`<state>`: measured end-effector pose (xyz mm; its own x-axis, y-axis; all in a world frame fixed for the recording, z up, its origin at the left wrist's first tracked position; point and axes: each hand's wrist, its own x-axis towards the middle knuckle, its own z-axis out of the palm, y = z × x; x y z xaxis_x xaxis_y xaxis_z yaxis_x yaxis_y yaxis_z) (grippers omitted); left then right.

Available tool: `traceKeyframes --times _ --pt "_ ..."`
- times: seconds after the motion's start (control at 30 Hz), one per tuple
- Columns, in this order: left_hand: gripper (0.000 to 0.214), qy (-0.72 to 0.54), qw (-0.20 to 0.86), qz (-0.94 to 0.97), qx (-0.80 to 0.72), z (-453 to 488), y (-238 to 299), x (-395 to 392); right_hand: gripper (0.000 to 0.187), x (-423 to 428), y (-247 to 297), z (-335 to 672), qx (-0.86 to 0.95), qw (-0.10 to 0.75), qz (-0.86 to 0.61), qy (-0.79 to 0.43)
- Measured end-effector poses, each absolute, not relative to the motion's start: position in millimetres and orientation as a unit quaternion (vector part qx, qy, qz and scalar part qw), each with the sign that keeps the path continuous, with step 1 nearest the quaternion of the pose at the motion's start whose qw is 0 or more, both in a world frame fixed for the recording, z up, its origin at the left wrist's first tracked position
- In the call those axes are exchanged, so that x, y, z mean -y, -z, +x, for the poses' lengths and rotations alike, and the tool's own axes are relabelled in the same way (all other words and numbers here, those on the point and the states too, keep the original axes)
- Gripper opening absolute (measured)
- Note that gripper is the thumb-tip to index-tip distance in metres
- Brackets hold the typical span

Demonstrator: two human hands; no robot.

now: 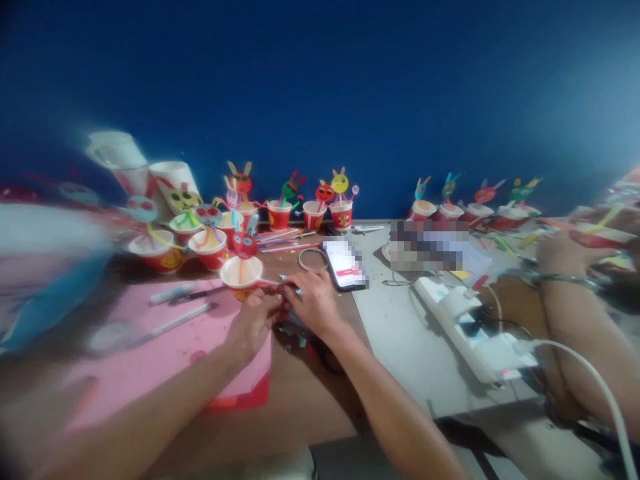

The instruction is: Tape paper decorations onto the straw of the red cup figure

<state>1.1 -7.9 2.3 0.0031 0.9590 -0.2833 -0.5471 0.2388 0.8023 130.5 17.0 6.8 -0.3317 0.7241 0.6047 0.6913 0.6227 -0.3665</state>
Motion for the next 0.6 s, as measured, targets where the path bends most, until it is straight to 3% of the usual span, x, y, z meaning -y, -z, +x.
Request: traceKeyframes --times 0.6 --pt "0.012 -0.557 0.677 0.225 -0.425 0.8 0.6 4.8 0.01 -17.8 -7.1 130.1 0.815 0.383 -0.433 -0.034"
